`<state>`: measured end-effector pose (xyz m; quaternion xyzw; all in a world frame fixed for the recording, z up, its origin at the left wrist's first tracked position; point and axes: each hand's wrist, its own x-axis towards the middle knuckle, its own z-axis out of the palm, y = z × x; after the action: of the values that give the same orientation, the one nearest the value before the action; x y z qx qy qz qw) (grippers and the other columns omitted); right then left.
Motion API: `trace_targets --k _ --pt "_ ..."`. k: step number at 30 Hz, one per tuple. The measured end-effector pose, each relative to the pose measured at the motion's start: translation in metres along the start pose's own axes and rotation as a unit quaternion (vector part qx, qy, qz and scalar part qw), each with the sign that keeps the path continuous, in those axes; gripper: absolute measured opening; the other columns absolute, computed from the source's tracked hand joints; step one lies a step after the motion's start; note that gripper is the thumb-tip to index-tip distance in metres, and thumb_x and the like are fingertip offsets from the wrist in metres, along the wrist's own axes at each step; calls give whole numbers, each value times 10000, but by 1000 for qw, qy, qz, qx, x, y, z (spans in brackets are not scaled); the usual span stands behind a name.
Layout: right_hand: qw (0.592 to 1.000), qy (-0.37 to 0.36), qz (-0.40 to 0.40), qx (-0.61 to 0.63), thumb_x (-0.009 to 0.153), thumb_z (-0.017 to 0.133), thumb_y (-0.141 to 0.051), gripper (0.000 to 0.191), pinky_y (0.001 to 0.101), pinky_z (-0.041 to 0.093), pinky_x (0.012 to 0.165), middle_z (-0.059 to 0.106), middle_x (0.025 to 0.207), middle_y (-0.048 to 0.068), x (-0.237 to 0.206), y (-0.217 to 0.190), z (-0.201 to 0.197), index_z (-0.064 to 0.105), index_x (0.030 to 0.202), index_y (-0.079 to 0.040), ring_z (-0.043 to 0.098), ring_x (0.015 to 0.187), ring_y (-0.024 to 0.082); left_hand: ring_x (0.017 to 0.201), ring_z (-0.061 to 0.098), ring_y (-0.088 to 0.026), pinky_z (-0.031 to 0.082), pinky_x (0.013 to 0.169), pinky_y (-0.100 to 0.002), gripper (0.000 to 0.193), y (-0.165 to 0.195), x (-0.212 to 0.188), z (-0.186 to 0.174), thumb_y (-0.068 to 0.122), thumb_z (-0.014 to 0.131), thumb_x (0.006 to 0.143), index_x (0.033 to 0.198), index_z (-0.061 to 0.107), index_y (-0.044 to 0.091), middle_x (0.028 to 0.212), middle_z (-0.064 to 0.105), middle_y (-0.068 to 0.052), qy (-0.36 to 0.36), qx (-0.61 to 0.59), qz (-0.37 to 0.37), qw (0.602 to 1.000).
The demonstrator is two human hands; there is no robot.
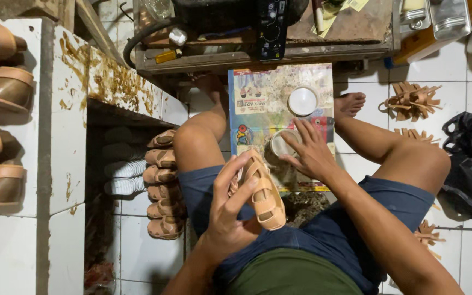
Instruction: The person sits on the floor and applies a white substance from a small container to the straps of a beige sandal using a small brush. They repeat this process on several sandals, placing each finished one on a nearby shelf.
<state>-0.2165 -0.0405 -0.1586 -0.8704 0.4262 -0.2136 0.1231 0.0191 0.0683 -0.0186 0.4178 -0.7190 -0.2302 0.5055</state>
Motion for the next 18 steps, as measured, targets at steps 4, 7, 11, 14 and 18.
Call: trace_targets --k 4,7,11,14,18 --pt "999 15 -47 -17 870 747 -373 470 576 353 1147 446 1513 283 1 14 10 731 1218 -57 414 1400 464 1454 513 -444 458 1250 -558 861 -2 0 -7 132 942 821 1499 413 90 1524 444 -249 21 -2 -8 1000" --pt "999 3 -23 38 875 758 -328 299 534 399 1158 545 1409 209 -11 4 -19 762 1023 -68 468 1390 416 1394 575 -421 458 1226 -563 902 -4 6 -11 165 938 813 1518 384 75 1477 528 -240 42 15 2 999" --pt "958 74 109 256 1010 584 -262 283 482 382 1214 619 1425 182 -34 -57 -72 763 926 -60 518 1426 346 1389 584 -403 477 1225 -555 849 -2 17 -5 190 907 843 1523 409 82 1484 544 -215 53 4 39 998" --pt "802 248 70 539 1149 473 -420 478 495 244 1354 418 1592 262 -53 -116 -88 693 1307 -26 329 1597 381 1427 601 -388 482 1230 -532 725 8 24 6 129 870 904 1512 479 89 1520 557 -186 18 12 41 999" --pt "762 280 18 583 1159 352 -509 598 486 137 1380 314 1689 277 -52 -150 -92 598 1466 -58 231 1632 387 1428 602 -388 485 1247 -548 658 27 32 16 108 869 907 1470 531 74 1504 573 -185 -20 3 51 999"
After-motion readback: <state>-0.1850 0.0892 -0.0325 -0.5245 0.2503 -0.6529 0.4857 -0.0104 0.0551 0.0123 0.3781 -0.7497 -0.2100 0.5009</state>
